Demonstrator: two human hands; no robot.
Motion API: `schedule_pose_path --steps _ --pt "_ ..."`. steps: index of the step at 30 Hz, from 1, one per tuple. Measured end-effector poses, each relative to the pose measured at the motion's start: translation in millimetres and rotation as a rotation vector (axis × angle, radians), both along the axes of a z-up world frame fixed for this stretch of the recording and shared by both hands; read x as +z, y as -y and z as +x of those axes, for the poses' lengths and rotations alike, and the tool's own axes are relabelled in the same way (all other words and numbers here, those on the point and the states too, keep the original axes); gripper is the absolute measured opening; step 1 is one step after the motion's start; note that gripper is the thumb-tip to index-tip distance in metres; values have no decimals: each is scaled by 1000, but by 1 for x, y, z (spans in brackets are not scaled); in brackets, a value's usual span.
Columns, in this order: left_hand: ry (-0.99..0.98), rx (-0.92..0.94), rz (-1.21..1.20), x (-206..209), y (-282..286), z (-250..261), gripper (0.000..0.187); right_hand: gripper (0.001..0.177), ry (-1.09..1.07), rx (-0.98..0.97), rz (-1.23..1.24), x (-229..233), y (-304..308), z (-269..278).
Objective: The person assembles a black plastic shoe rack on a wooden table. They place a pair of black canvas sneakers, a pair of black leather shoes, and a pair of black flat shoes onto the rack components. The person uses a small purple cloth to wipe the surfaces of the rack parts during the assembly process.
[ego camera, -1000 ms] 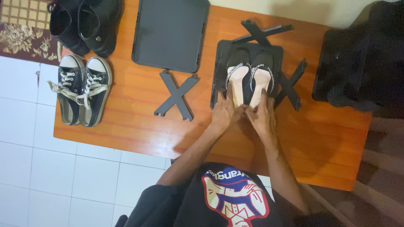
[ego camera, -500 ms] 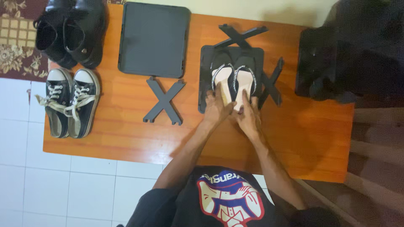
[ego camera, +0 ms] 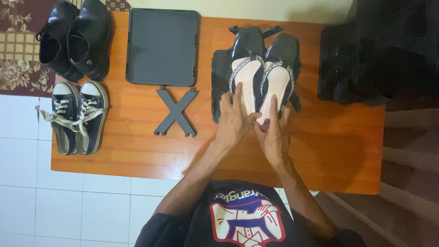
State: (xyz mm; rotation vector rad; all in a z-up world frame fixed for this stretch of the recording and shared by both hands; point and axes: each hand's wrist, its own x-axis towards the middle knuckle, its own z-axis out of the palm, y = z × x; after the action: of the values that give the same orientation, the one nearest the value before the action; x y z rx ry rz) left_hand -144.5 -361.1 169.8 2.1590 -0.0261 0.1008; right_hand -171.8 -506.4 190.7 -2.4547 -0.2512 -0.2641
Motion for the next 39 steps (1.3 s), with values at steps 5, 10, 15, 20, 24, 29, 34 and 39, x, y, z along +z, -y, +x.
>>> schedule_pose_path --steps 5,10,15,20,24,29,34,39 --pt "54 62 25 41 -16 -2 108 101 72 32 16 34 -19 1" --pt "58 90 48 76 -64 -19 105 102 53 72 39 56 -56 -3" --pt "29 192 88 83 -139 -60 103 99 -82 169 56 57 -123 -20" --pt "-121 294 98 58 -226 -96 101 99 -284 308 67 27 -209 -36" --pt "-223 329 142 20 -294 -123 102 100 -470 341 42 -9 -278 -55" --pt "-381 224 77 -37 -361 -136 102 97 -532 287 -16 -65 -336 -81" --pt "-283 77 123 -78 -393 -135 99 93 -430 248 50 -112 -359 -97" --pt "-536 28 66 -82 -409 -133 103 86 -473 152 114 -134 -373 -112"
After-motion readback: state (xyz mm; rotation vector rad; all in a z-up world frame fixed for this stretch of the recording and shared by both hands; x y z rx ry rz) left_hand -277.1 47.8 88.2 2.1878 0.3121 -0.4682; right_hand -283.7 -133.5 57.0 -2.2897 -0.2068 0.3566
